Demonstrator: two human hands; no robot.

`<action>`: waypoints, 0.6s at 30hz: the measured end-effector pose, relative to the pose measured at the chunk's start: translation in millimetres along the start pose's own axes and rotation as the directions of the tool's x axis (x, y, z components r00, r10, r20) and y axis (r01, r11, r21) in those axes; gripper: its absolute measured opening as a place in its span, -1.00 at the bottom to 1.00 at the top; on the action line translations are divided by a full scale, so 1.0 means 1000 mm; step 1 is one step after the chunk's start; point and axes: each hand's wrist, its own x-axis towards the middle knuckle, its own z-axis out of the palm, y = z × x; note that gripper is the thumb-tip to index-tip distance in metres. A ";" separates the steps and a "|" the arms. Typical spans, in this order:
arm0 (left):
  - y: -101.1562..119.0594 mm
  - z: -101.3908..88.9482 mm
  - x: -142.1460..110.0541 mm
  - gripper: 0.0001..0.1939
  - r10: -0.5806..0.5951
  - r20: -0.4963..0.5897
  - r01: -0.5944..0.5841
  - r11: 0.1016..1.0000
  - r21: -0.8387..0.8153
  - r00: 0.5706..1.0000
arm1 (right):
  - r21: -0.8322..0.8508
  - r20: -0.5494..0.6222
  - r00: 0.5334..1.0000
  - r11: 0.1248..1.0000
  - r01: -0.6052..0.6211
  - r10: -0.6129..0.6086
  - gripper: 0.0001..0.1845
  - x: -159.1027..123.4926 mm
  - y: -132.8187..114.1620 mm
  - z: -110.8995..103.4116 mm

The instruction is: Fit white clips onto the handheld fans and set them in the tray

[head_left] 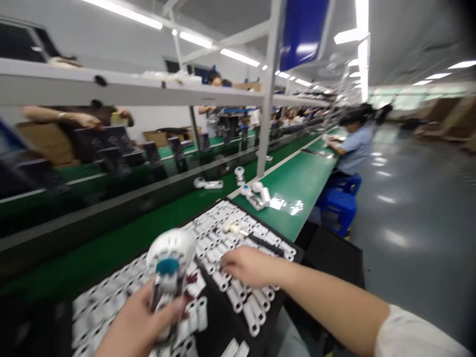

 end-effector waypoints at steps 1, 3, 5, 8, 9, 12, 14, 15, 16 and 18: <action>0.002 -0.002 0.001 -0.44 -0.059 0.019 0.061 0.993 -0.106 0.998 | 0.065 -0.046 0.999 0.998 -0.025 0.028 -0.85 -0.002 0.005 0.001; 0.009 -0.005 0.004 -0.39 -0.120 0.010 0.118 0.958 -0.262 0.993 | 0.201 -0.096 0.992 0.978 -0.064 0.085 -0.80 -0.004 0.016 0.005; 0.014 -0.007 0.007 -0.42 -0.136 -0.014 0.125 0.943 -0.310 0.991 | 0.320 -0.104 0.985 0.942 -0.101 0.141 -0.66 -0.007 0.023 0.009; 0.016 -0.004 0.008 -0.49 -0.130 0.009 0.126 0.946 -0.297 0.992 | 0.423 -0.104 0.981 0.900 -0.104 0.162 -0.61 -0.011 0.020 0.014; 0.015 -0.002 0.007 -0.50 -0.129 0.027 0.131 0.946 -0.296 0.991 | 0.446 -0.138 0.979 0.892 -0.072 0.147 -0.62 -0.012 0.017 0.015; 0.006 0.008 -0.001 -0.50 -0.110 0.059 0.123 0.944 -0.307 0.992 | 0.548 -0.305 0.936 0.836 0.021 0.177 -0.62 -0.012 0.009 0.025; -0.003 0.016 -0.004 -0.45 -0.048 0.076 0.071 0.938 -0.339 0.996 | 0.693 -0.301 0.902 0.721 -0.016 0.309 -0.59 -0.010 0.010 0.038; -0.007 0.018 -0.004 -0.40 0.005 0.102 0.033 0.929 -0.367 0.995 | 0.776 -0.233 0.902 0.629 -0.053 0.363 -0.57 -0.008 0.012 0.047; -0.012 0.020 -0.002 -0.36 0.048 0.133 0.008 0.921 -0.389 0.990 | 0.849 -0.161 0.902 0.522 -0.080 0.400 -0.54 -0.004 0.014 0.057; -0.018 0.019 0.003 -0.39 0.064 0.144 -0.012 0.941 -0.338 0.988 | 0.923 -0.040 0.892 0.359 -0.140 0.450 -0.46 0.005 0.018 0.078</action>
